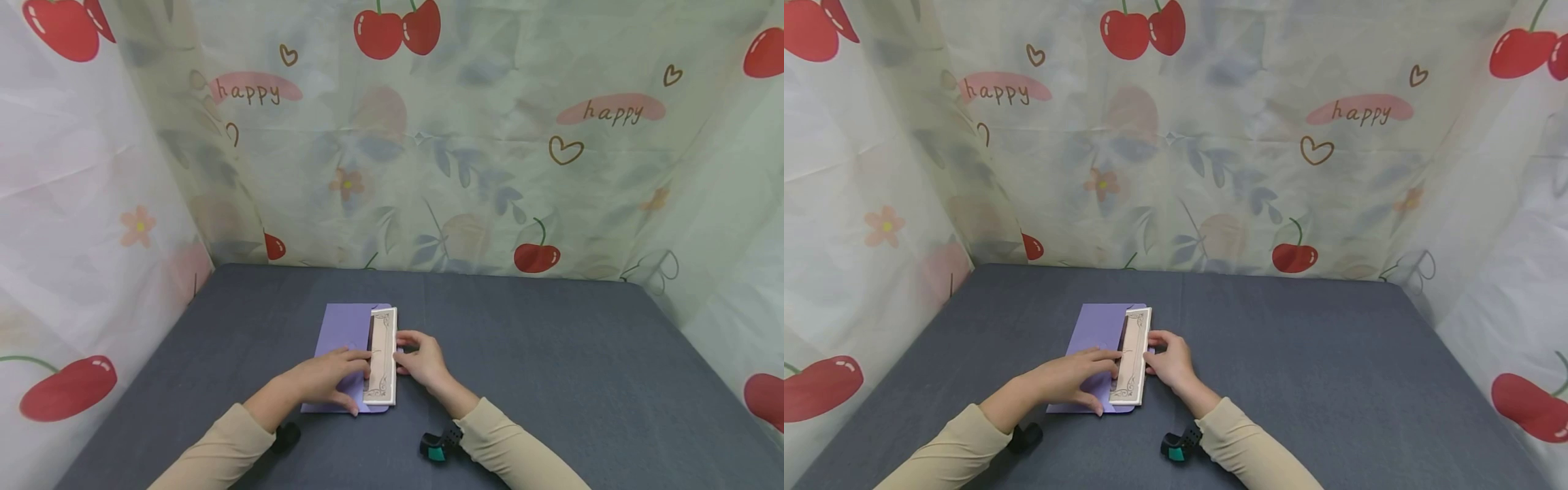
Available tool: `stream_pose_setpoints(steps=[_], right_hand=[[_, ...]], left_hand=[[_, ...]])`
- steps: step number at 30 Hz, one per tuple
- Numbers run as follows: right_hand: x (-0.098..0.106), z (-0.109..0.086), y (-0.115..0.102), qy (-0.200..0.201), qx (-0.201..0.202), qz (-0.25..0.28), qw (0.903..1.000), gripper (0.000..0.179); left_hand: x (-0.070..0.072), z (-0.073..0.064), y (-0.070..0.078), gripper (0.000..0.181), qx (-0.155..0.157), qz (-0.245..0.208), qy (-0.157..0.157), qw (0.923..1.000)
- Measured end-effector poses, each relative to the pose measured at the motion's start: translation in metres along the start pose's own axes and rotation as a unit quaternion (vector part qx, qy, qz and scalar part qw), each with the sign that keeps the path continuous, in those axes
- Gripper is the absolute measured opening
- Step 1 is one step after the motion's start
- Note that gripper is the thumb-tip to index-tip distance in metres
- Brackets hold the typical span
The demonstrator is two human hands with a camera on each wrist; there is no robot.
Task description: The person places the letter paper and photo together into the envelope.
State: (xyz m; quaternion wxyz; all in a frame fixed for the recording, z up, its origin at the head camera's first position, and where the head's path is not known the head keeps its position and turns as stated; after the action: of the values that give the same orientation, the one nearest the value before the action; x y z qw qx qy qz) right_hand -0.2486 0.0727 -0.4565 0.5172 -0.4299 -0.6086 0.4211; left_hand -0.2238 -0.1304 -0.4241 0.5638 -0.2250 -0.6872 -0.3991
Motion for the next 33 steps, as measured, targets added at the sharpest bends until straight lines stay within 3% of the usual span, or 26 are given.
stream_pose_setpoints(steps=[22,33], right_hand=[[-0.0069,-0.0004,-0.0017,-0.007,0.024,0.004,0.9997,0.039],[-0.0089,-0.0002,-0.0025,-0.01,0.025,0.003,0.9996,0.038]], left_hand=[[-0.001,0.0004,-0.0002,0.053,0.001,0.004,0.002,1.0],[-0.0022,0.0004,-0.0015,0.053,-0.014,0.011,0.015,0.9997]])
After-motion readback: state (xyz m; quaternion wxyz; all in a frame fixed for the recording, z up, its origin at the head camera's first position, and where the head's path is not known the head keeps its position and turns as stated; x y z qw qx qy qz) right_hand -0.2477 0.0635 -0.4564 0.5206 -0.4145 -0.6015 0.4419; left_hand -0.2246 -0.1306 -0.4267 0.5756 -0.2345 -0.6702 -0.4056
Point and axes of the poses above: each hand's wrist, its own z-axis towards the middle knuckle, its own x-axis out of the back of the hand, y = z × x, the point moved 1 cm from there along z, towards the middle knuckle, and after that the axes turned 5 degrees about -x, right-handed, at the moved point
